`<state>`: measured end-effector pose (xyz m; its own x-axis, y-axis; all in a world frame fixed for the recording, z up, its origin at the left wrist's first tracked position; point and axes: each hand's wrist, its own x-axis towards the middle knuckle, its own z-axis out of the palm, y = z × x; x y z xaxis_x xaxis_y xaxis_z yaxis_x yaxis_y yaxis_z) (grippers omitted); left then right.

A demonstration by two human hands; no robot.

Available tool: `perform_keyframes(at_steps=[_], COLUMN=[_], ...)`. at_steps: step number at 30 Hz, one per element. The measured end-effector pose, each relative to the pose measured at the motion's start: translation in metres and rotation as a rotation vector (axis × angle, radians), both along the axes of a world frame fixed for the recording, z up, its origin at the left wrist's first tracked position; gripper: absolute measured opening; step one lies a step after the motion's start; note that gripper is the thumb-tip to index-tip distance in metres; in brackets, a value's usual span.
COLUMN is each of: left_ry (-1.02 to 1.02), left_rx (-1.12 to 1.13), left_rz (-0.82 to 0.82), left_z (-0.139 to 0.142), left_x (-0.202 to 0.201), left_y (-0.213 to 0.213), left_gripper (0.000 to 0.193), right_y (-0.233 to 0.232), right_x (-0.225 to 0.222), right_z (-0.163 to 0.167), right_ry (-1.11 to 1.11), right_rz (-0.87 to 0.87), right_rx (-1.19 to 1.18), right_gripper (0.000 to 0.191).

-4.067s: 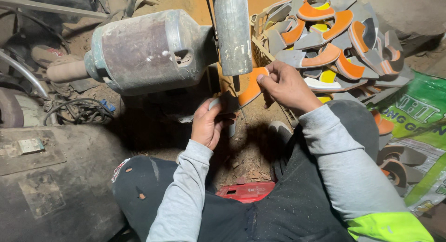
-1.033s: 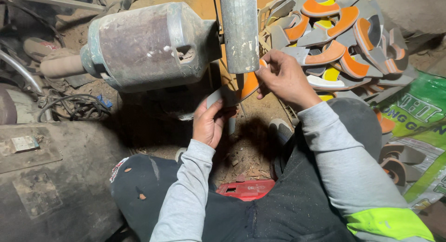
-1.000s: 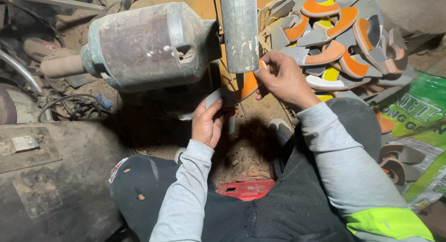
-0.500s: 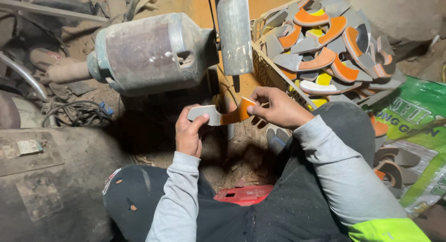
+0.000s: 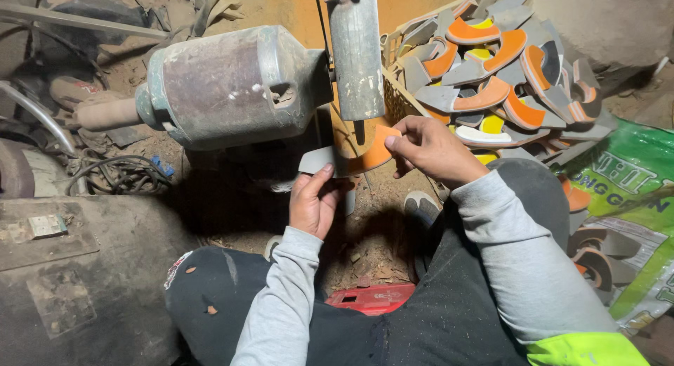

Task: The person sits on the floor and uses a bench grinder to smooth the edges of curved shoe sole parts. They handle each piece by hand, pressing it against the rotating wheel, then place the finished parts into a nearby crate.

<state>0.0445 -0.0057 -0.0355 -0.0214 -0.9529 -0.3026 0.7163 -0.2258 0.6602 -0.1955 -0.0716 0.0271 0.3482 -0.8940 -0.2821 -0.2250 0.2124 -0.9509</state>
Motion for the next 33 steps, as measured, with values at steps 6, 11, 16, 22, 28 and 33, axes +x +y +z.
perform_keyframes(at_steps=[6,11,16,22,28,33], left_ry=[0.066,0.137,0.154,0.160,0.107,-0.271], left_rx=[0.042,0.123,0.146,0.147,0.121,-0.047], left_rz=[-0.028,0.015,0.004,0.020,0.069,0.124], left_z=[-0.026,-0.038,-0.042,-0.044,-0.029,-0.016], left_x=[0.000,-0.001,0.002,0.003,0.006,0.004], left_y=[-0.003,-0.003,0.002,0.003,0.015,0.019], left_gripper=[0.022,0.021,0.024,0.027,0.024,0.031], right_y=[-0.006,-0.003,-0.007,0.001,0.003,-0.001], right_x=[0.006,0.019,0.020,0.023,0.009,0.000], right_z=[0.008,0.018,0.025,0.013,0.005,0.002], right_ry=[0.018,0.044,0.086,0.031,0.102,0.229], right_rz=[-0.024,0.012,0.034,0.044,0.168,0.245], right_rx=[-0.042,-0.072,-0.120,-0.095,-0.038,-0.273], right_gripper=[0.028,0.025,0.025,0.024,0.026,0.021])
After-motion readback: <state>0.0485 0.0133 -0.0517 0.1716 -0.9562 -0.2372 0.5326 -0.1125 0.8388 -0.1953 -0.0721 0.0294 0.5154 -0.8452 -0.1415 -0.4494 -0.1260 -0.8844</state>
